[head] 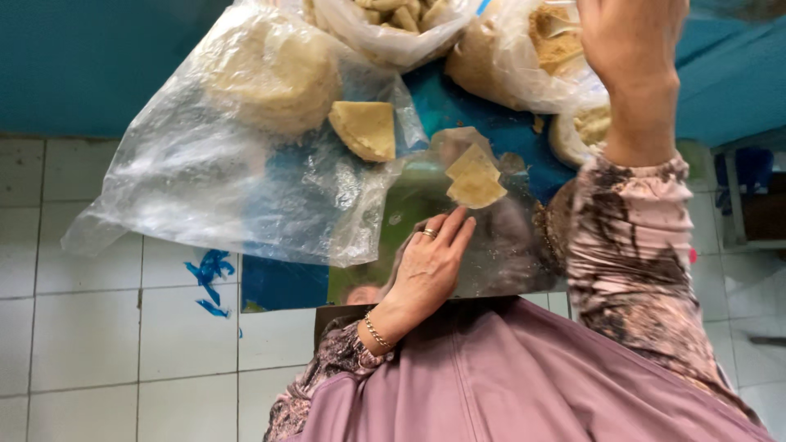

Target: The person pinches pieces from a block of dough and flattens and shapes each piece by hand into thin diamond-shaped pieces, arranging the shaped pieces in a row on the metal table. A knife and bags of dough and filling sit on the table.

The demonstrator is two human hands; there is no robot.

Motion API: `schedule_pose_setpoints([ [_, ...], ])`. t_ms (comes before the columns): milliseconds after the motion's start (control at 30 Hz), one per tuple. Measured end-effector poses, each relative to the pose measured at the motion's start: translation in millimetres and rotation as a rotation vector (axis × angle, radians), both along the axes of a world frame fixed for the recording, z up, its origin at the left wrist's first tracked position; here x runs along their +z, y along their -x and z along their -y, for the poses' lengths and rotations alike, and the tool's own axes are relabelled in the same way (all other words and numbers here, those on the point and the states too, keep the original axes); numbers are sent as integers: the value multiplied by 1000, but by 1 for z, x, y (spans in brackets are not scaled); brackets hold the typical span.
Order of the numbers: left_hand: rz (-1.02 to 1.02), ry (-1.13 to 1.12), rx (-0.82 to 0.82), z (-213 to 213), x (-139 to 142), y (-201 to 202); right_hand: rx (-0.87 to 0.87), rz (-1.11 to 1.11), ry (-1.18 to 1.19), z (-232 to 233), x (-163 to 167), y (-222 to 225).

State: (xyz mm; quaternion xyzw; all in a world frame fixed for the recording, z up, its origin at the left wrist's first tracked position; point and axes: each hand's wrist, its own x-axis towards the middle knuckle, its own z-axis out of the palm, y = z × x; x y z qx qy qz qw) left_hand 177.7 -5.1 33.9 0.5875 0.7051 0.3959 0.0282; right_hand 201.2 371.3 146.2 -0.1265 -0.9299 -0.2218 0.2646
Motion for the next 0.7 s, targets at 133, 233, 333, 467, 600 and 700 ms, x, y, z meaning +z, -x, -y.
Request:
schedule_pose_setpoints([
  [133,-107,58,21,-7,1,0,-192,257,-76,-11,-29,-22],
  [233,-173,102,55,-10,2,0,-168,278,44,-24,-57,-26],
  [333,-207,110,64,-10,2,1,-114,198,165,-47,-67,-29],
  [467,-193,95,52,-6,2,4,-129,-2,179,-60,-59,-42],
  [600,-140,44,27,-4,4,12,-106,-135,826,-42,-37,-61],
  [700,-68,26,30,-2,8,17,-89,-172,1110,-11,-23,-78],
])
